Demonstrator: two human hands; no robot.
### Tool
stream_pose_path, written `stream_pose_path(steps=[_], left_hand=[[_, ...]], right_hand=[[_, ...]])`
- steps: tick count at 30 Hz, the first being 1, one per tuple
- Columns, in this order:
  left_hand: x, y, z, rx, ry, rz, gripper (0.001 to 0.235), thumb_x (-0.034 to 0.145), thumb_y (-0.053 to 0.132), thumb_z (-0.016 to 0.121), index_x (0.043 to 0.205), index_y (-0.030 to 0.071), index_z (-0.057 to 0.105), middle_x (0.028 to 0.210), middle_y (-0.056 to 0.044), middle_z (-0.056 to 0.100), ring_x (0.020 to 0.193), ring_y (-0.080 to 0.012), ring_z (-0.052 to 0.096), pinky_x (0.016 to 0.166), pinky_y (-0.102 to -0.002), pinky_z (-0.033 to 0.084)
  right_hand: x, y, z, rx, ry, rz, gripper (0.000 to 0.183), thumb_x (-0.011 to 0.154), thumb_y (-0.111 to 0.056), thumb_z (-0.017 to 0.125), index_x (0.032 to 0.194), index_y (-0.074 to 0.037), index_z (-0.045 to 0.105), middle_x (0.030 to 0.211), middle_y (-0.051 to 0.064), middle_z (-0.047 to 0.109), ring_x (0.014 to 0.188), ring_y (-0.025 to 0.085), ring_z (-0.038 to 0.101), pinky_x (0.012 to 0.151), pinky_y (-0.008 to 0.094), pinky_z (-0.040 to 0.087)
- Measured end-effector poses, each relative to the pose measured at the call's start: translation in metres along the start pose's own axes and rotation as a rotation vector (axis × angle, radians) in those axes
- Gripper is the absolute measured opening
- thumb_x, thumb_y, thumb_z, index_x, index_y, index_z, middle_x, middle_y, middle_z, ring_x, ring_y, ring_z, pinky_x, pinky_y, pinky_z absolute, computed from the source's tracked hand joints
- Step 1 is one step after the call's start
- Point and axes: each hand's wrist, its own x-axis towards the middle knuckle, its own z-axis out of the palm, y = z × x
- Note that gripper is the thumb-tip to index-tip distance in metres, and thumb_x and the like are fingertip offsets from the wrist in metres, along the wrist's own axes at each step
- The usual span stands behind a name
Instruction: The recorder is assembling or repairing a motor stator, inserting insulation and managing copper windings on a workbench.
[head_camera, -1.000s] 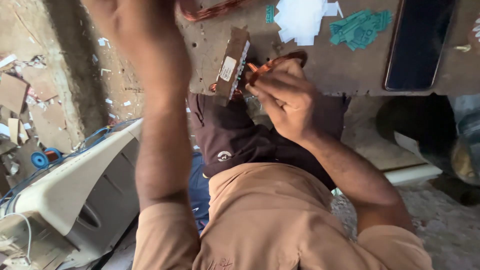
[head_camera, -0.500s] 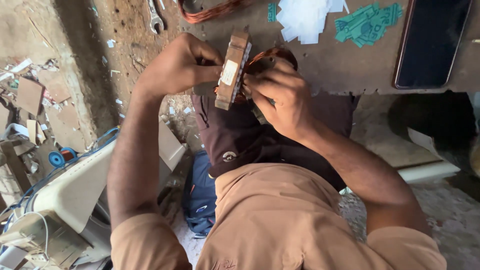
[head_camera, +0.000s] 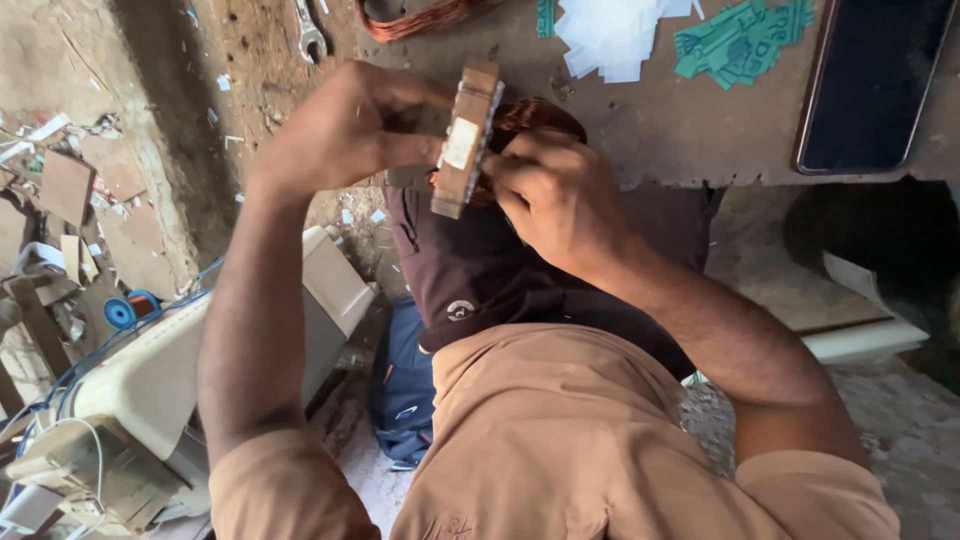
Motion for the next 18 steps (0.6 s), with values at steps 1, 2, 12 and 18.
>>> stream_pose_path(steps=[1, 2, 12, 18], left_hand=[[0.003, -0.013, 0.006, -0.08, -0.061, 0.1, 0.027, 0.088, 0.018, 0.085, 0.111, 0.004, 0.078, 0.076, -0.008, 0.067, 0.064, -0.0088, 0.055, 0.058, -0.028, 0.044], [0.008, -0.026, 0.012, -0.156, -0.124, 0.203, 0.026, 0.09, 0.012, 0.082, 0.114, 0.002, 0.076, 0.09, -0.004, 0.076, 0.074, -0.0035, 0.065, 0.065, -0.023, 0.053], [-0.01, -0.008, 0.026, -0.384, -0.01, -0.022, 0.018, 0.091, 0.002, 0.073, 0.108, -0.002, 0.077, 0.084, -0.005, 0.061, 0.072, -0.0107, 0.056, 0.061, -0.027, 0.044], [-0.01, -0.001, 0.029, -0.27, 0.025, 0.126, 0.014, 0.091, 0.0, 0.071, 0.104, -0.004, 0.075, 0.101, -0.006, 0.065, 0.093, -0.0151, 0.061, 0.077, -0.028, 0.05]], right_hand=[[0.001, -0.003, -0.001, -0.013, 0.007, -0.009, 0.012, 0.089, -0.006, 0.079, 0.101, -0.004, 0.076, 0.093, 0.007, 0.07, 0.083, 0.028, 0.07, 0.074, 0.042, 0.056], [0.004, -0.006, -0.002, -0.029, 0.018, -0.018, 0.02, 0.086, -0.007, 0.079, 0.106, -0.003, 0.078, 0.094, 0.007, 0.071, 0.082, 0.027, 0.071, 0.071, 0.04, 0.057], [-0.008, -0.002, 0.003, 0.052, 0.081, 0.08, 0.012, 0.095, -0.008, 0.08, 0.104, -0.002, 0.076, 0.096, 0.009, 0.074, 0.08, 0.026, 0.073, 0.071, 0.038, 0.057], [0.001, -0.011, -0.005, 0.099, 0.053, 0.169, 0.014, 0.09, -0.007, 0.079, 0.102, -0.001, 0.075, 0.098, 0.013, 0.069, 0.079, 0.028, 0.069, 0.07, 0.039, 0.055]])
